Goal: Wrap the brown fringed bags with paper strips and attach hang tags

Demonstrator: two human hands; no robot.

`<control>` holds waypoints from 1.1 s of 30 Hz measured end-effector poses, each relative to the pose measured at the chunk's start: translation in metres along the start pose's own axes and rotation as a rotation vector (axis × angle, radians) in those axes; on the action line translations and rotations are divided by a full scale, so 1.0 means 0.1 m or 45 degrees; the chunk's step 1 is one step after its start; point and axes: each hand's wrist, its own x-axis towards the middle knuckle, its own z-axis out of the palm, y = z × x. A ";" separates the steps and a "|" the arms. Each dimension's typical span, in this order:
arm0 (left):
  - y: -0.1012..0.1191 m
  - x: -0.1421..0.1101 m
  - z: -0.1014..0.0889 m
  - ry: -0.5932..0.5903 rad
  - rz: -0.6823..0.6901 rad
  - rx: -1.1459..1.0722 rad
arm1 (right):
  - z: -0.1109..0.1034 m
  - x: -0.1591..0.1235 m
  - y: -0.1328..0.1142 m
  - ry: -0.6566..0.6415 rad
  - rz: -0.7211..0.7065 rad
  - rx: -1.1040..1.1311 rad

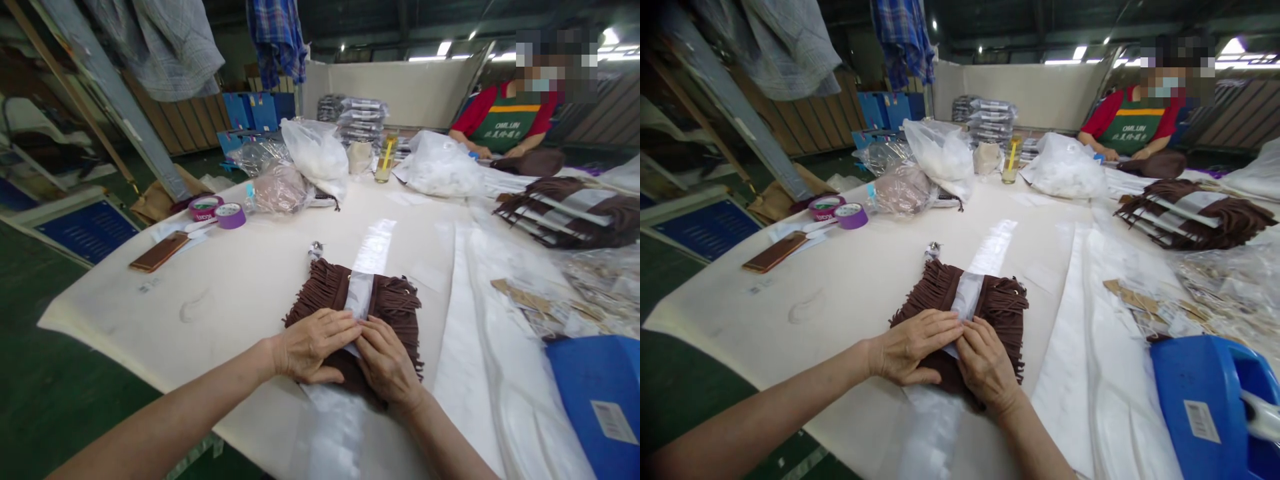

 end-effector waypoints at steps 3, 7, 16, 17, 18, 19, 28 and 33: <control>-0.02 -0.04 0.03 0.002 0.080 0.048 | -0.08 0.02 -0.05 -0.131 0.018 0.022; -0.05 -0.08 0.06 0.019 0.125 0.057 | -0.18 -0.03 -0.15 -0.315 0.060 0.017; 0.06 -0.10 0.15 -0.017 0.069 0.276 | -0.22 -0.11 -0.19 -0.450 0.048 -0.078; 0.06 -0.09 0.17 -0.025 0.064 0.300 | -0.23 -0.10 -0.18 -0.453 0.048 -0.087; 0.06 -0.09 0.18 -0.030 0.061 0.321 | -0.23 -0.09 -0.17 -0.451 0.047 -0.089; 0.06 -0.09 0.18 -0.033 0.054 0.338 | -0.22 -0.09 -0.16 -0.444 0.045 -0.085; 0.13 -0.09 0.17 -0.054 0.092 0.505 | -0.41 -0.11 -0.37 -0.493 0.174 -0.052; -0.21 -0.27 0.50 0.248 0.145 0.532 | -0.98 -0.31 -0.57 -0.310 0.377 -0.105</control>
